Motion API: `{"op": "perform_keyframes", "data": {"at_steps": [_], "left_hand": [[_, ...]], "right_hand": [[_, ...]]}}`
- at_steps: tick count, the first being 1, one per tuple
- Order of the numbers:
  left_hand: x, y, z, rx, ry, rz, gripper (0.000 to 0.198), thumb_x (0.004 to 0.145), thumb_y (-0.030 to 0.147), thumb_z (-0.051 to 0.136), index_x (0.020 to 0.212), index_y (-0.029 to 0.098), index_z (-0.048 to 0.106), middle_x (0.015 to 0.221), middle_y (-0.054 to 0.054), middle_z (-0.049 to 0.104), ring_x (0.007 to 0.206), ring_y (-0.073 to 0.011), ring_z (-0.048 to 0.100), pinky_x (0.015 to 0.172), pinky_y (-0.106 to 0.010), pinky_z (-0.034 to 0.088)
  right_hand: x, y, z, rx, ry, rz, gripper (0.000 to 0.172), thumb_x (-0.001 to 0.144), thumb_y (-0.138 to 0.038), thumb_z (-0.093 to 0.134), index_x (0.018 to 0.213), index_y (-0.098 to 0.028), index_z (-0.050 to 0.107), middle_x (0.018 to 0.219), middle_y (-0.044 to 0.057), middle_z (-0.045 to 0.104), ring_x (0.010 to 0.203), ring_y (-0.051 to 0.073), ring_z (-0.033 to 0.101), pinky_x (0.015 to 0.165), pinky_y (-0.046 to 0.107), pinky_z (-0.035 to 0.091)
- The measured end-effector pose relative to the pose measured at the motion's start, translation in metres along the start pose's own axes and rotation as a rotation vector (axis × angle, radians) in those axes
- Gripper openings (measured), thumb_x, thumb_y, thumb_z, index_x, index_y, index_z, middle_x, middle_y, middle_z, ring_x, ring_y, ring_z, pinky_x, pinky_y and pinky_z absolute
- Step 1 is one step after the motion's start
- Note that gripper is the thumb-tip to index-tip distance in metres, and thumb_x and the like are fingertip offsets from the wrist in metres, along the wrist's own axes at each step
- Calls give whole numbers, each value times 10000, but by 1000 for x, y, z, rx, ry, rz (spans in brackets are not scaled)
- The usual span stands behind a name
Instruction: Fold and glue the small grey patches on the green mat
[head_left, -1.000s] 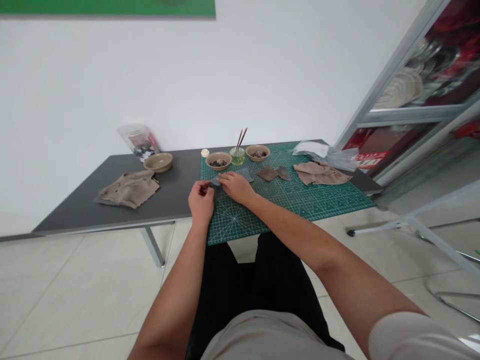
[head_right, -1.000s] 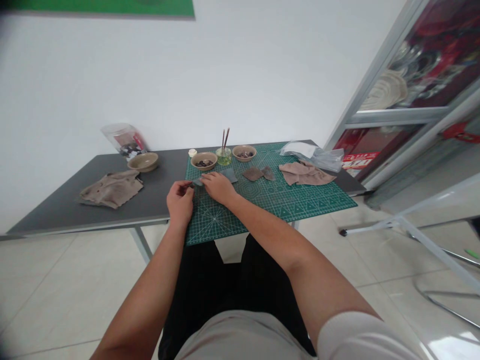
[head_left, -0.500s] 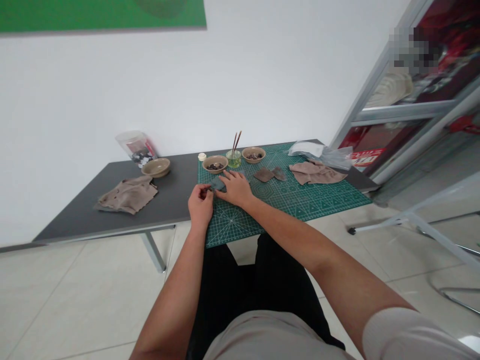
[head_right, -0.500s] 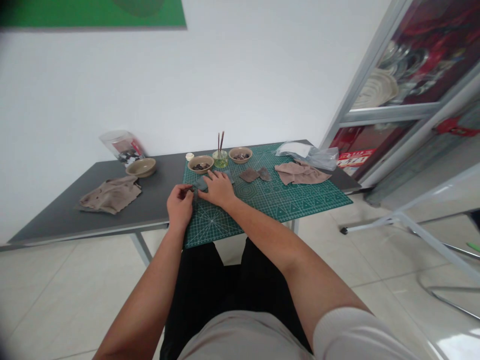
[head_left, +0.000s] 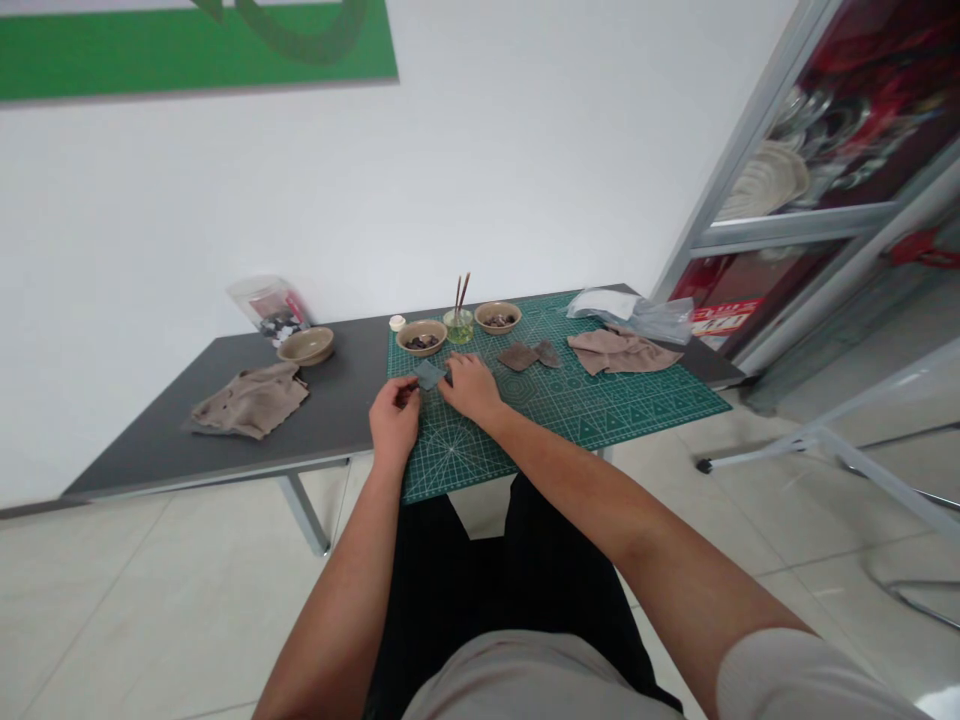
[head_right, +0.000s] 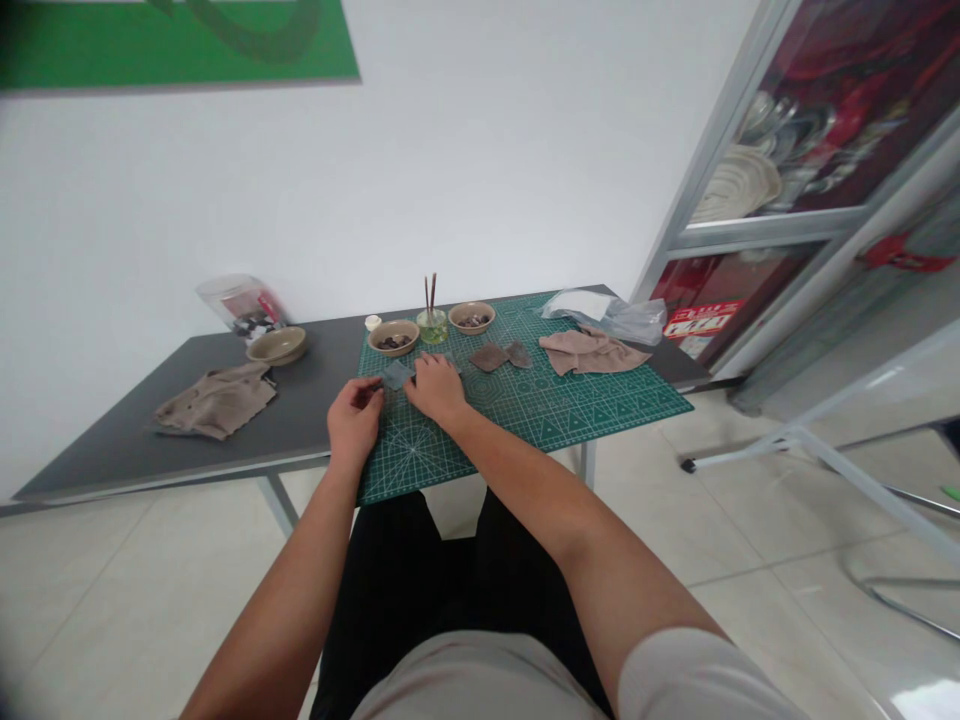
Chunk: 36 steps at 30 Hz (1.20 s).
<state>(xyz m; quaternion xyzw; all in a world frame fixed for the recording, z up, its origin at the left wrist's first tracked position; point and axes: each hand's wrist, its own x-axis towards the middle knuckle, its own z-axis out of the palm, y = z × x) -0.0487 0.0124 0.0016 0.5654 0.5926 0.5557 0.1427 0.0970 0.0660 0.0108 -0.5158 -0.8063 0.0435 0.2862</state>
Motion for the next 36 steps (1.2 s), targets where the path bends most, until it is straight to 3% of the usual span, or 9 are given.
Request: {"op": "perform_keyframes", "data": {"at_steps": [6,11,15,18,21,23,26,32,36], "left_hand": [[0,-1,3,-23,-60,-49,270,765,312,638,1006,198,680,892,-32,711,796,-169,654,806,-316,523],[-1,3,0,51,-58,-17,233,796,341,622,963,204,709,911,-43,718,792,-176,649,801,-326,521],[-2,4,-2,84,-57,63,251,839,325,582,1030,218,705,986,-53,710,863,-187,648,825,-341,517],[-2,4,-3,50,-41,54,223,834,312,593,1009,215,692,951,-46,698,818,-180,644,789,-333,524],[-3,7,-4,59,-53,87,160,839,282,581,931,215,694,923,-43,672,801,-170,635,766,-315,527],[-4,8,-5,63,-59,97,160,846,259,568,933,216,695,930,-44,661,802,-165,632,761,-308,528],[-4,8,-5,32,-37,70,151,839,242,574,944,217,680,923,-40,652,799,-164,633,758,-308,534],[-3,2,-3,-47,-34,38,136,806,215,605,922,222,675,946,-34,652,826,-160,642,765,-305,551],[-3,1,-3,-21,-42,43,173,806,201,613,953,230,699,947,-33,676,833,-164,648,789,-317,550]], "right_hand": [[21,7,-11,166,157,-82,259,865,-271,538,1086,-145,587,1107,130,628,1096,270,524,987,408,423],[92,37,-33,274,396,166,420,804,-303,637,1155,-108,515,1168,184,550,1107,281,540,997,417,416],[138,55,-39,271,225,306,656,753,-397,709,1280,-73,490,1310,232,503,1158,288,569,1015,392,412],[154,59,-37,269,48,285,591,801,-422,670,1264,-75,548,1246,200,602,1153,268,595,998,360,428],[161,59,-34,309,-41,253,417,881,-360,594,1212,-108,615,1153,142,685,1091,216,641,957,312,449],[165,59,-34,303,-62,234,308,916,-333,548,1104,-127,679,1074,121,720,1041,205,666,925,298,463],[167,58,-37,253,-40,217,293,890,-385,595,923,-120,717,940,130,741,961,228,690,880,318,489],[171,66,-42,385,-21,230,214,798,-315,718,857,-109,711,748,84,729,722,180,708,794,319,545],[171,73,-46,524,-48,244,139,745,-216,767,811,-104,719,745,75,729,648,156,698,721,295,578]]}}
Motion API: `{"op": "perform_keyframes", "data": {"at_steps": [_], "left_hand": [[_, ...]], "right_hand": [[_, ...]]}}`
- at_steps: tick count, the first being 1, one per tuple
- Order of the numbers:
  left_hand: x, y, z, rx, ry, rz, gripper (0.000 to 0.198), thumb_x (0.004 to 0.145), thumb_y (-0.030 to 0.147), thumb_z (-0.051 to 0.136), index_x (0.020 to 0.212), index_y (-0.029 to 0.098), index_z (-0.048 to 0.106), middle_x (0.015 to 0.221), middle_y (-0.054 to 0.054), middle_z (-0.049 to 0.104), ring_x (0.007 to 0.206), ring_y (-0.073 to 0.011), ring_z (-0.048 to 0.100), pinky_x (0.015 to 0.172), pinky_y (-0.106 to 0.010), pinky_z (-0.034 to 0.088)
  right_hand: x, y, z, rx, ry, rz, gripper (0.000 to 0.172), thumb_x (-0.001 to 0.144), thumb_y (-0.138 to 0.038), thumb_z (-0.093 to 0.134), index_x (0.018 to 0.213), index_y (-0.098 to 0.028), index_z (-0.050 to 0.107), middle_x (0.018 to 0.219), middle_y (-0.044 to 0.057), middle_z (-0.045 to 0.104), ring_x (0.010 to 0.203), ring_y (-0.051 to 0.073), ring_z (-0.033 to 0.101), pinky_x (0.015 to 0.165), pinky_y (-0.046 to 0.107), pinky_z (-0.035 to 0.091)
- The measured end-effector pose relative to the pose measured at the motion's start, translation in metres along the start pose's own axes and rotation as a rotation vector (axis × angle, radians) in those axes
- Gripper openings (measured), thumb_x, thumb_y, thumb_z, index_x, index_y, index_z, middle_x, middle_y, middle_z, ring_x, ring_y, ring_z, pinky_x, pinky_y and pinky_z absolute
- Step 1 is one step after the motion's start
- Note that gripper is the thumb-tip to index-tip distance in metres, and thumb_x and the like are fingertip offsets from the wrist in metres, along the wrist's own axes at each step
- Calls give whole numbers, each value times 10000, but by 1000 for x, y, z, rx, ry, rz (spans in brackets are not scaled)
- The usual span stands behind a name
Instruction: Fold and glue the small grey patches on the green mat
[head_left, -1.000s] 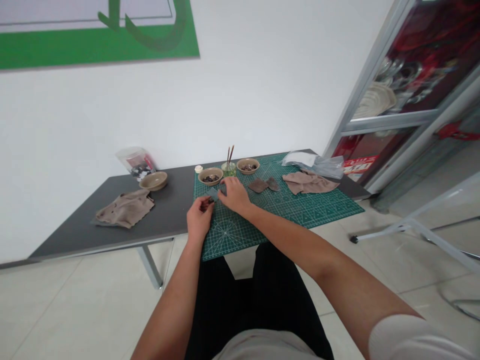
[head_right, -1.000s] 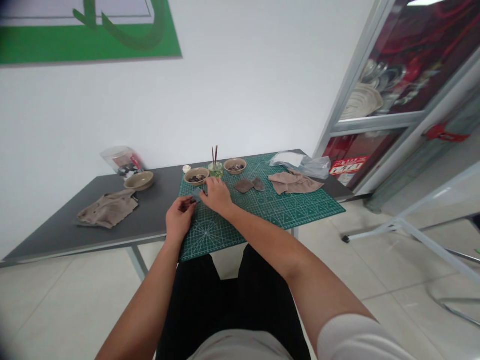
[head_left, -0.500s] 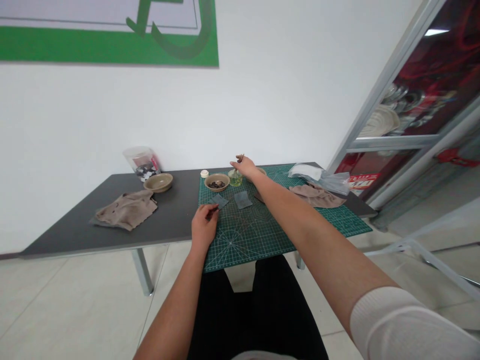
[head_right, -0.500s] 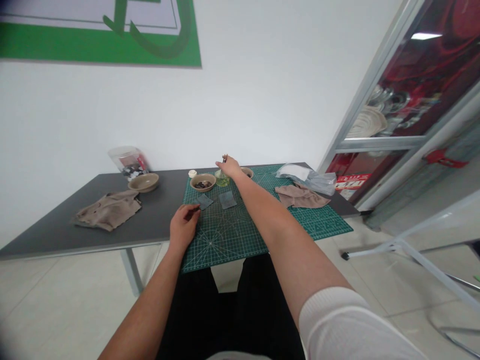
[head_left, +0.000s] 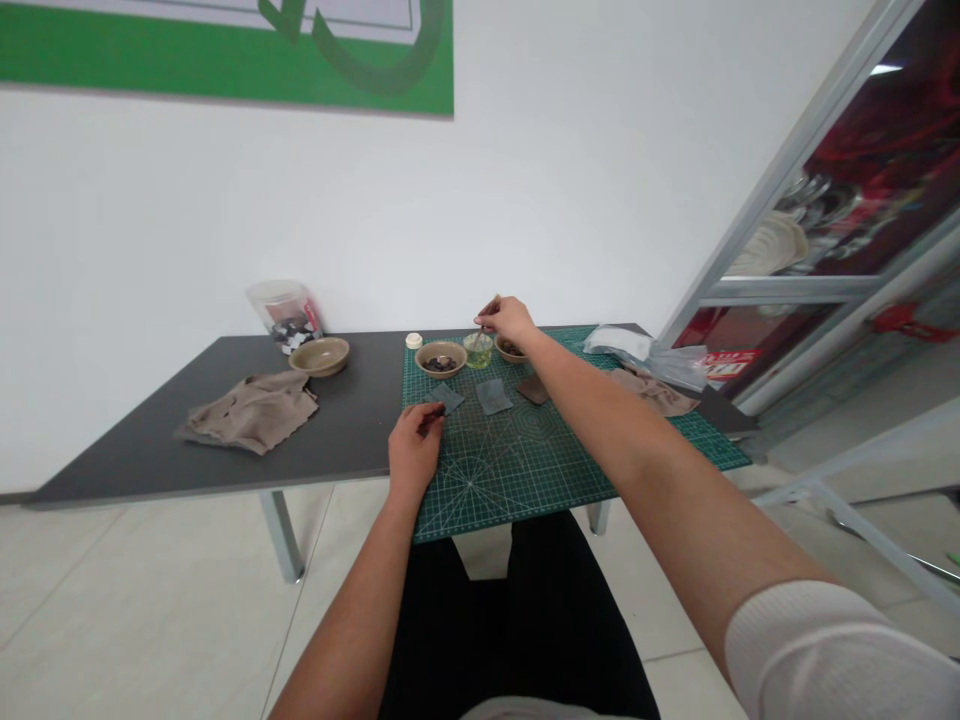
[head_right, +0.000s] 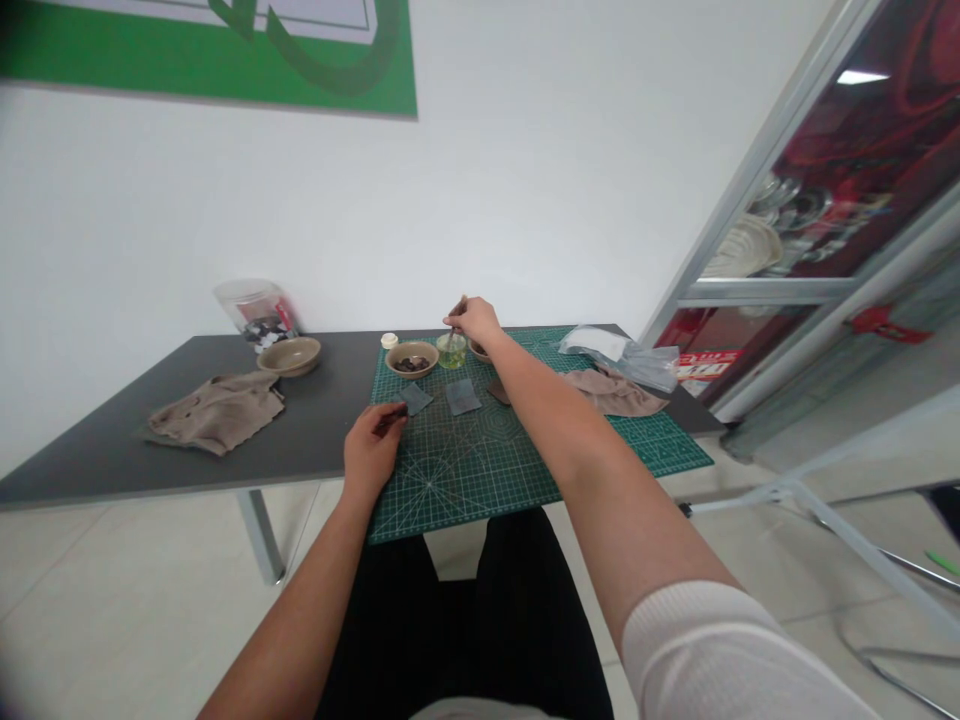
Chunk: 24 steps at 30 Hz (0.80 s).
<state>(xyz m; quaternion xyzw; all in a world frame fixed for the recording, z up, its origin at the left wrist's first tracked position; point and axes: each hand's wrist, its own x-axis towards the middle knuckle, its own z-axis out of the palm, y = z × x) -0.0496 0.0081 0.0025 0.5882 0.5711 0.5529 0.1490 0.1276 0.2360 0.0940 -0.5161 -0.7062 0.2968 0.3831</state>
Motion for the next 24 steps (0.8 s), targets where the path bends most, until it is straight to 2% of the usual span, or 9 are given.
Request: {"op": "perform_keyframes", "data": {"at_steps": [6,12,17,21,24], "left_hand": [[0,0,0,-16,1,-30,187,800,224,631,971,228,707,949,-38,699,814,-168,658,803,-334,552],[-1,-1,2,-26,3,-44,192,799,251,633,976,226,702,935,-39,704,796,-169,660,787,-335,553],[0,0,1,-10,-4,-45,192,792,250,640,971,224,704,904,-34,695,774,-162,647,774,-324,545],[0,1,1,4,-10,-48,200,789,244,638,976,224,706,865,-29,685,753,-160,640,764,-323,541],[0,1,1,13,-10,-47,200,790,245,636,976,221,704,873,-31,687,752,-161,639,765,-325,539]], "right_hand": [[-5,-2,-13,81,-23,14,135,688,-114,796,794,-101,714,750,68,731,637,145,692,661,269,600],[-11,-4,-18,-68,29,-97,158,772,-250,748,833,-109,714,718,68,718,585,132,667,610,250,574],[-13,-4,-12,-30,2,-138,280,787,-172,701,1066,-145,689,928,67,742,666,117,676,627,228,572],[-14,-7,-6,-32,-21,-105,228,833,-187,635,1035,-124,717,998,100,735,786,148,694,703,257,587],[-15,-10,-4,-49,-49,-142,410,752,-100,663,1160,-138,680,1127,108,711,849,161,692,761,284,586]]}}
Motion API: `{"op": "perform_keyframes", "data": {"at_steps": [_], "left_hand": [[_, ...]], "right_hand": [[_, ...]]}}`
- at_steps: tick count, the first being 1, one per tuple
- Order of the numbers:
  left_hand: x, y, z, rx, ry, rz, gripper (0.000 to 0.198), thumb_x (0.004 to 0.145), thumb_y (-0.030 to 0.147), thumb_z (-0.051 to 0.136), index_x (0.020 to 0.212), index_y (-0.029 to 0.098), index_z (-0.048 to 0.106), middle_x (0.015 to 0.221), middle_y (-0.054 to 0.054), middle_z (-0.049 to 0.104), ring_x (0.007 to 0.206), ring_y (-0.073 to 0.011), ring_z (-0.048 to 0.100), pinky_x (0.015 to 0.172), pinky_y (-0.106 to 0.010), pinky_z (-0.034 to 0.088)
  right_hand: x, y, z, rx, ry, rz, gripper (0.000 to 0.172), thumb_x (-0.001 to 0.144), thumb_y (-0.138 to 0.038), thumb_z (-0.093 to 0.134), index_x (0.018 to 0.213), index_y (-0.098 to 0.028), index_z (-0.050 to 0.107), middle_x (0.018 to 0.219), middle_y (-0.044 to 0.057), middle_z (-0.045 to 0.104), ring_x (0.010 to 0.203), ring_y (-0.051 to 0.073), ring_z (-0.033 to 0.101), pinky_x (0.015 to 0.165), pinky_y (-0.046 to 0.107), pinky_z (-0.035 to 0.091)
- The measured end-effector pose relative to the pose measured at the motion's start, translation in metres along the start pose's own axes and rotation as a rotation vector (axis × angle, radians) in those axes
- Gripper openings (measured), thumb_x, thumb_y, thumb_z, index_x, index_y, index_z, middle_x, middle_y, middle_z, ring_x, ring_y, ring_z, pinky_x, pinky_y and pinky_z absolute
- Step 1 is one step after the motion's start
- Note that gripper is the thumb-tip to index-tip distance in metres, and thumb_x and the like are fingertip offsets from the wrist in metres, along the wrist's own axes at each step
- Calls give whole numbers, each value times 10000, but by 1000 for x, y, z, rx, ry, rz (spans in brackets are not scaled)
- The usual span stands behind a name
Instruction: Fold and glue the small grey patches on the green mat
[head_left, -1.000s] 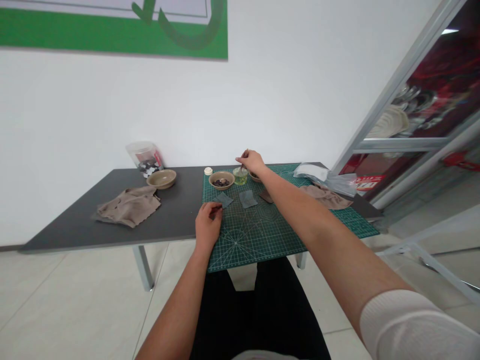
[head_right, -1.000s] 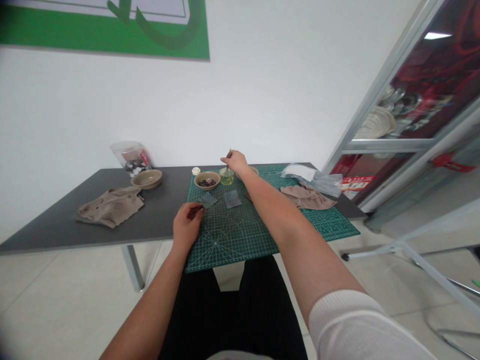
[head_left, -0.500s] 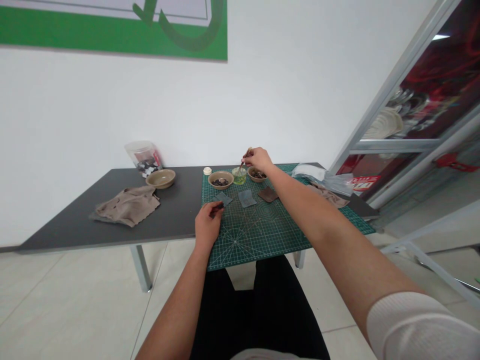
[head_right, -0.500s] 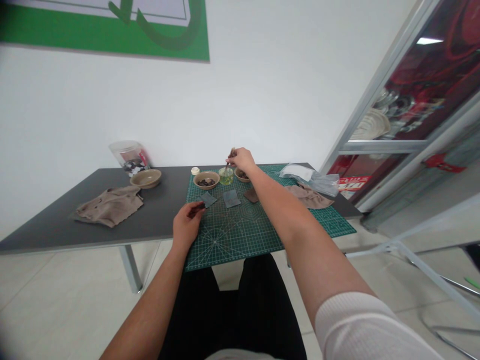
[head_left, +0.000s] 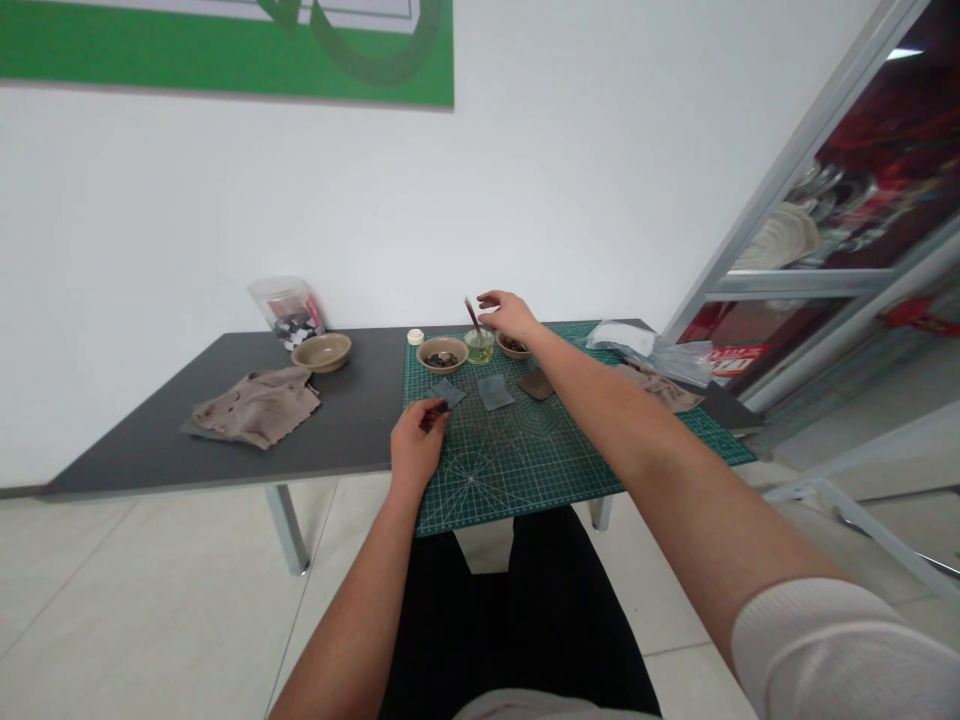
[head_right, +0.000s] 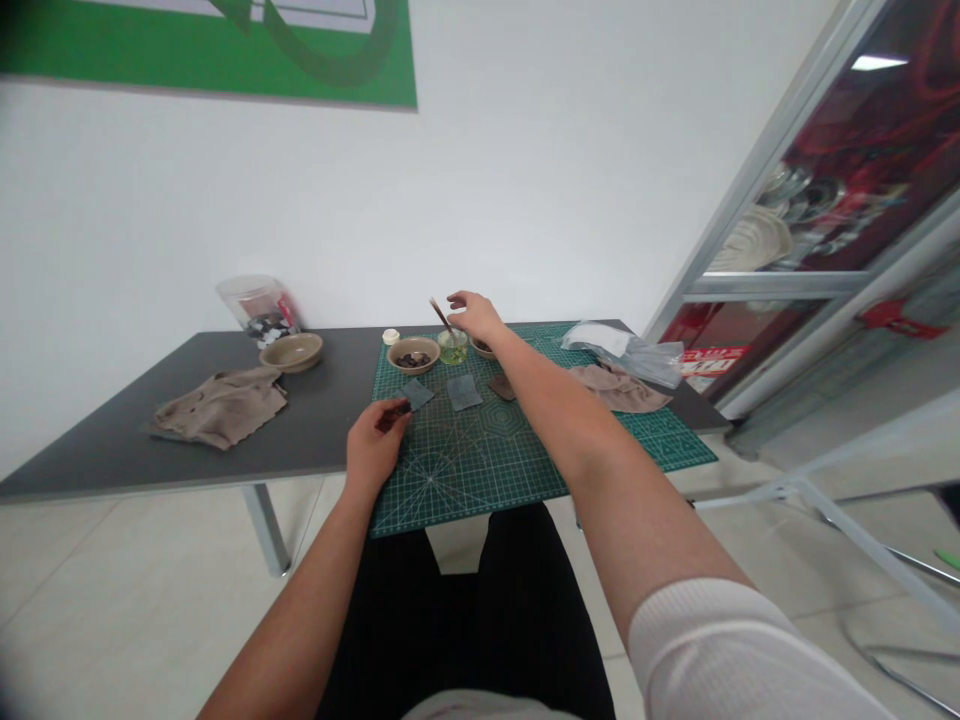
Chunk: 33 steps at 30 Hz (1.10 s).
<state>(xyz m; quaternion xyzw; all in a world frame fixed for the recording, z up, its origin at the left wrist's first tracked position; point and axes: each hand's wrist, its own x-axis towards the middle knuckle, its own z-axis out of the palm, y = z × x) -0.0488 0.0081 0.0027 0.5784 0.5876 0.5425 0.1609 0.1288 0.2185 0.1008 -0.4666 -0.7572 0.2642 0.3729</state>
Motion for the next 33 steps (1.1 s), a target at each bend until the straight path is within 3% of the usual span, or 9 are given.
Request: {"op": "perform_keyframes", "data": {"at_steps": [2,4,7,10,16,22,27,30,33], "left_hand": [[0,0,0,5,4,5,196,791,243,633,973,221,702,882,-33,688,750,-160,638,763,-324,538],[0,1,0,8,9,6,191,790,240,632,968,223,702,876,-32,685,745,-160,637,757,-321,537],[0,1,0,12,6,7,195,785,241,639,968,225,705,859,-28,678,736,-160,631,753,-318,536],[0,1,0,11,1,4,202,785,240,639,974,223,707,861,-28,676,734,-156,628,750,-314,533],[0,1,1,-21,6,-22,221,777,259,649,985,213,707,839,-25,674,722,-148,621,740,-306,532],[0,3,1,-77,28,-61,246,756,270,657,985,188,699,832,-28,684,713,-138,625,727,-292,534],[1,5,1,-195,32,-113,265,726,302,692,958,174,684,793,-18,680,691,-136,625,705,-279,530],[1,4,1,-242,28,-123,297,690,316,730,944,170,678,759,-9,672,670,-135,622,688,-276,529],[1,3,1,-289,-13,-122,327,665,315,752,946,166,676,764,-14,682,675,-141,635,685,-281,534]], "right_hand": [[-1,-2,1,11,-87,-18,459,718,-44,644,1165,-141,681,1113,96,719,838,157,690,766,277,580],[0,-3,2,22,-154,-25,385,724,-42,632,1089,-130,714,1035,82,740,813,154,688,752,258,571],[2,-1,3,15,-147,-27,262,774,-111,645,1019,-119,737,920,74,749,735,141,683,722,251,563],[5,3,3,-9,-85,-6,199,814,-195,665,981,-124,746,841,68,744,690,136,683,718,257,563],[4,-1,-8,-104,100,21,190,825,-270,669,932,-129,737,848,86,739,779,183,708,767,297,557],[-7,-22,-46,-17,327,6,174,853,-243,602,897,-93,677,793,84,709,696,141,686,755,283,530],[-64,-22,-68,453,602,-26,137,826,-263,636,868,-133,629,736,39,683,637,118,654,674,268,562],[-117,-17,-48,797,598,51,196,766,-316,725,797,-161,608,695,9,667,652,132,663,682,282,590],[-163,-16,-14,995,465,198,249,707,-337,784,771,-167,614,703,13,685,646,137,672,631,256,590]]}}
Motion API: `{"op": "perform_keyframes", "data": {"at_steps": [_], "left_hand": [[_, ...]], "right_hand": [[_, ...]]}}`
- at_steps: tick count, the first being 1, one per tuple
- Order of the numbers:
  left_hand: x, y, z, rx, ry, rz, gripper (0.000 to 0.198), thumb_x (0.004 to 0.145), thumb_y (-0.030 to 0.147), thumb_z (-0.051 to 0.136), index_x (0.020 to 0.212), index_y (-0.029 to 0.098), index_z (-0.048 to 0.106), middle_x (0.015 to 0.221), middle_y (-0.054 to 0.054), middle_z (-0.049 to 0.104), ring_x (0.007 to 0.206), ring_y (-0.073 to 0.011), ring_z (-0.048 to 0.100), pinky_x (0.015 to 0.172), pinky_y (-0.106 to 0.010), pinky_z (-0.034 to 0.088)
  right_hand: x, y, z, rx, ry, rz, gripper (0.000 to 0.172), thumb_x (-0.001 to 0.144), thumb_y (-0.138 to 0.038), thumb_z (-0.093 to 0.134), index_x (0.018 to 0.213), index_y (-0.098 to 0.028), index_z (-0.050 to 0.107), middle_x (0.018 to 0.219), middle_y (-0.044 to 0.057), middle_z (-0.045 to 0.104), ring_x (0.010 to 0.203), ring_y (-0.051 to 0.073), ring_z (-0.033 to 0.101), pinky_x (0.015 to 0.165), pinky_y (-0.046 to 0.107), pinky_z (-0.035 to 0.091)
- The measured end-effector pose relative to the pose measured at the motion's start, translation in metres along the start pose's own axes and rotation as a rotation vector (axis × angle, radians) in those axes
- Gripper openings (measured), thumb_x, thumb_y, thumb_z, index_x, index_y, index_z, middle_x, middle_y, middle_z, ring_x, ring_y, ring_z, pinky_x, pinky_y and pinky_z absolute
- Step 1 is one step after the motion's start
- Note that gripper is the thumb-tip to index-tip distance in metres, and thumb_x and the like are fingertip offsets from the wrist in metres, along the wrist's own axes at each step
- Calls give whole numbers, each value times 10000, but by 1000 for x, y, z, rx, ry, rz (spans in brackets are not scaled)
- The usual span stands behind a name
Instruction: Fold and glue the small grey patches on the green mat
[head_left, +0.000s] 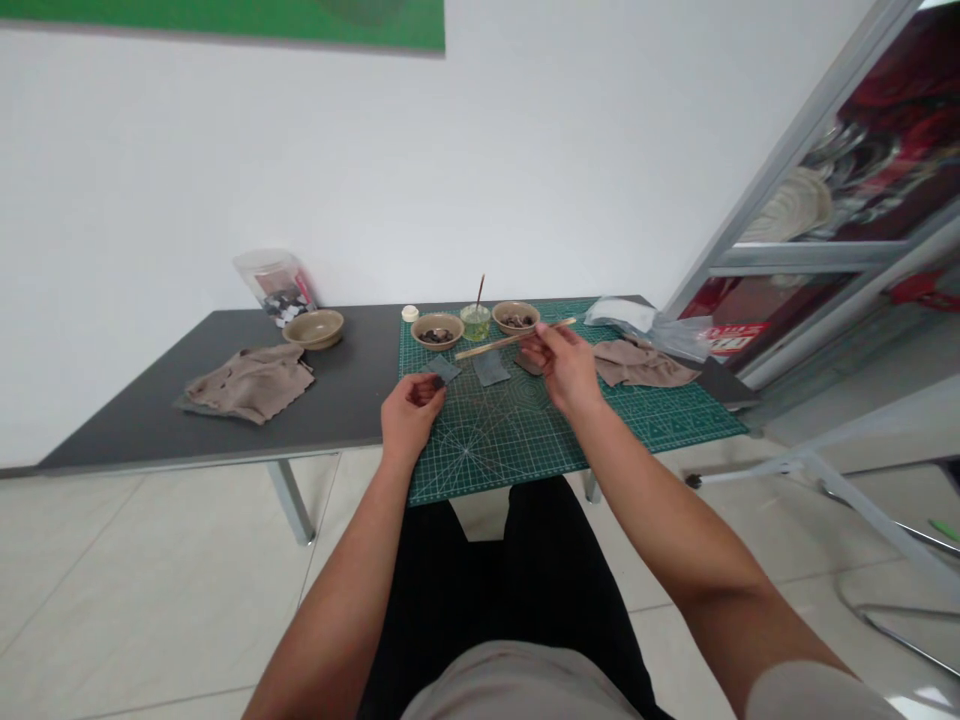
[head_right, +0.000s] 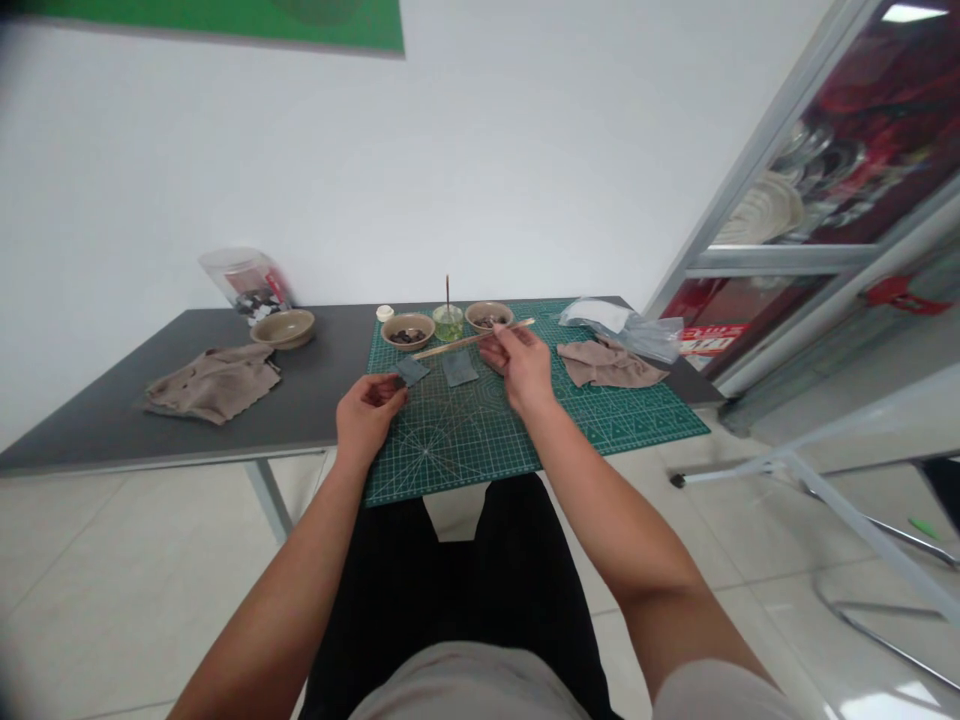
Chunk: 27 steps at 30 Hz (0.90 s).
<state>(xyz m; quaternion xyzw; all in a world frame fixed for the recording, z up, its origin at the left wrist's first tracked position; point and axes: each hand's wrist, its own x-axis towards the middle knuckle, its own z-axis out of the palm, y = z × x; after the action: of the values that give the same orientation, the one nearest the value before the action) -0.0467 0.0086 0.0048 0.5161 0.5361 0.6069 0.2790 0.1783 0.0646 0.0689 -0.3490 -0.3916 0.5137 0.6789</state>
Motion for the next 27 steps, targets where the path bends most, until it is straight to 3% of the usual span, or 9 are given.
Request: {"op": "perform_keyframes", "data": {"at_steps": [3,6,27], "left_hand": [[-1,-2,-1,-25,-43,12,345,653,324,762,948,164,678,784,-21,694,674,-141,639,678,-285,539],[-2,-1,-1,-27,-58,22,357,655,335,762,952,154,684,758,-17,685,648,-130,625,671,-284,538],[-6,5,-2,37,-133,71,301,663,311,747,920,162,699,704,-3,660,620,-125,600,634,-270,524]], "right_hand": [[-30,22,1,74,-14,126,264,676,-337,807,764,-170,622,704,19,700,645,142,684,610,245,588],[-40,32,2,102,-18,163,261,671,-340,805,762,-173,626,705,19,709,638,144,688,596,241,583],[-35,46,-7,1,11,170,216,716,-313,768,784,-176,615,675,3,699,602,142,683,548,238,574]]}}
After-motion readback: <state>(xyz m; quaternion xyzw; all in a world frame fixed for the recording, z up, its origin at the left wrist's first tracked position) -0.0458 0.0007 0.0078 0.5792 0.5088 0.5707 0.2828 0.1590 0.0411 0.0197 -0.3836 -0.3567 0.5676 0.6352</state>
